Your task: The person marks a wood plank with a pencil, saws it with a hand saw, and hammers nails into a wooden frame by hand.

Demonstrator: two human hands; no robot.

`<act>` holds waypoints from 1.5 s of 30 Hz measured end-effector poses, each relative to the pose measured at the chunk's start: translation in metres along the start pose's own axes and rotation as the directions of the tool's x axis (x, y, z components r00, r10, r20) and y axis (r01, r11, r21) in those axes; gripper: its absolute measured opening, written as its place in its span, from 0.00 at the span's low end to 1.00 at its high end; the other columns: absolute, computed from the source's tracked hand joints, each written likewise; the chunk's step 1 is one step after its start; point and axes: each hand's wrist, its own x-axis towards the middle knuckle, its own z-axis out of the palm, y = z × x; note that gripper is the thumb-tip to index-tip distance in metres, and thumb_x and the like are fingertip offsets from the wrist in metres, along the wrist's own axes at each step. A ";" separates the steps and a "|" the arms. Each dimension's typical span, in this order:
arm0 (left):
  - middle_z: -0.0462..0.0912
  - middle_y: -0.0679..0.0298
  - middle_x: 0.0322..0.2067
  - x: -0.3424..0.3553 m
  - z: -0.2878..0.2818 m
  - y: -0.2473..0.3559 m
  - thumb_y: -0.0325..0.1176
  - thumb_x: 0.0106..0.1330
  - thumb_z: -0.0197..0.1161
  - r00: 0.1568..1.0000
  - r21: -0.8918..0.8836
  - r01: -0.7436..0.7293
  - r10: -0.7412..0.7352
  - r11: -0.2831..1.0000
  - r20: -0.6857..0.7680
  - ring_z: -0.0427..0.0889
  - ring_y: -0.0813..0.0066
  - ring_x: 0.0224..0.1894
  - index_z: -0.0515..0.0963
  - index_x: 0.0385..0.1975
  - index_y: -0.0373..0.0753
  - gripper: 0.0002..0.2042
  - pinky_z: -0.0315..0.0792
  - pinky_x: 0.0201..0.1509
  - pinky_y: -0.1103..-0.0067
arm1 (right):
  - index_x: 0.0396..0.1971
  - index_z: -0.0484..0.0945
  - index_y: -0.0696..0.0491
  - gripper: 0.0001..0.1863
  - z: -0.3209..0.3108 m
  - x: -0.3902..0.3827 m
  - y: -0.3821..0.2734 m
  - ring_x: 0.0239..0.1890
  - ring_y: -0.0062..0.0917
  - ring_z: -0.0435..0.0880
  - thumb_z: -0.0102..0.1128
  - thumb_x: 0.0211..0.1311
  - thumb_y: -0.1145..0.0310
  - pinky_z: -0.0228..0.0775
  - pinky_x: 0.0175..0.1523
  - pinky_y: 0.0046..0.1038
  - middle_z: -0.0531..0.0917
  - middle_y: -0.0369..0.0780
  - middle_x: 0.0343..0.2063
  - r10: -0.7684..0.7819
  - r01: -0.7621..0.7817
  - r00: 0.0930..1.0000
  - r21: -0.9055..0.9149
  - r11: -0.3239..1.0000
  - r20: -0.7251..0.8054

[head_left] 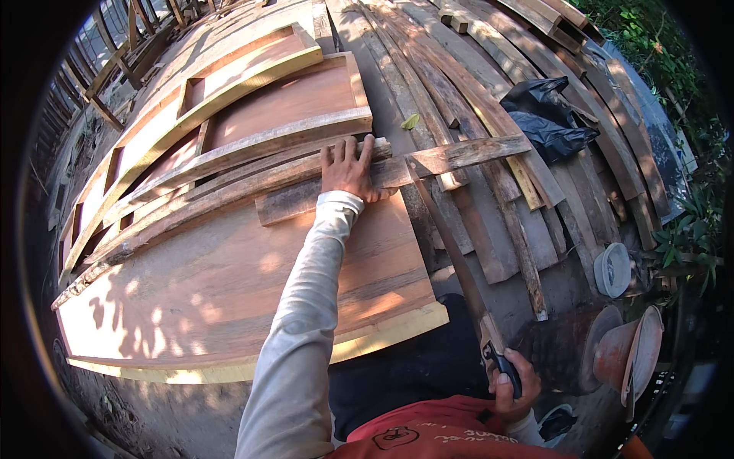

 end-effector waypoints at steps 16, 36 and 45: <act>0.68 0.57 0.67 0.001 0.013 0.004 0.61 0.30 0.82 1.000 0.024 0.021 -0.021 0.999 -0.019 0.64 0.54 0.72 0.62 0.75 0.53 0.63 0.54 0.75 0.48 | 0.55 0.78 0.61 0.18 0.050 0.080 0.055 0.39 0.38 0.91 0.57 0.67 0.72 0.82 0.46 0.32 0.88 0.51 0.41 -0.085 0.086 0.996 0.012 0.996 -0.039; 0.72 0.54 0.64 -0.008 0.019 -0.016 0.67 0.28 0.81 0.995 0.011 0.026 -0.025 1.000 -0.096 0.68 0.54 0.69 0.65 0.73 0.49 0.63 0.57 0.73 0.49 | 0.57 0.79 0.59 0.19 0.056 0.130 0.027 0.41 0.34 0.90 0.58 0.67 0.72 0.81 0.46 0.32 0.88 0.50 0.41 -0.008 0.006 0.999 0.034 0.999 0.047; 0.70 0.56 0.66 0.008 0.027 0.012 0.58 0.28 0.83 0.999 0.032 -0.018 0.019 0.999 -0.043 0.67 0.54 0.71 0.63 0.74 0.51 0.62 0.55 0.74 0.50 | 0.54 0.79 0.59 0.16 0.094 0.238 0.036 0.34 0.30 0.88 0.60 0.69 0.71 0.78 0.41 0.30 0.86 0.48 0.37 -0.012 0.010 1.000 0.058 0.998 0.023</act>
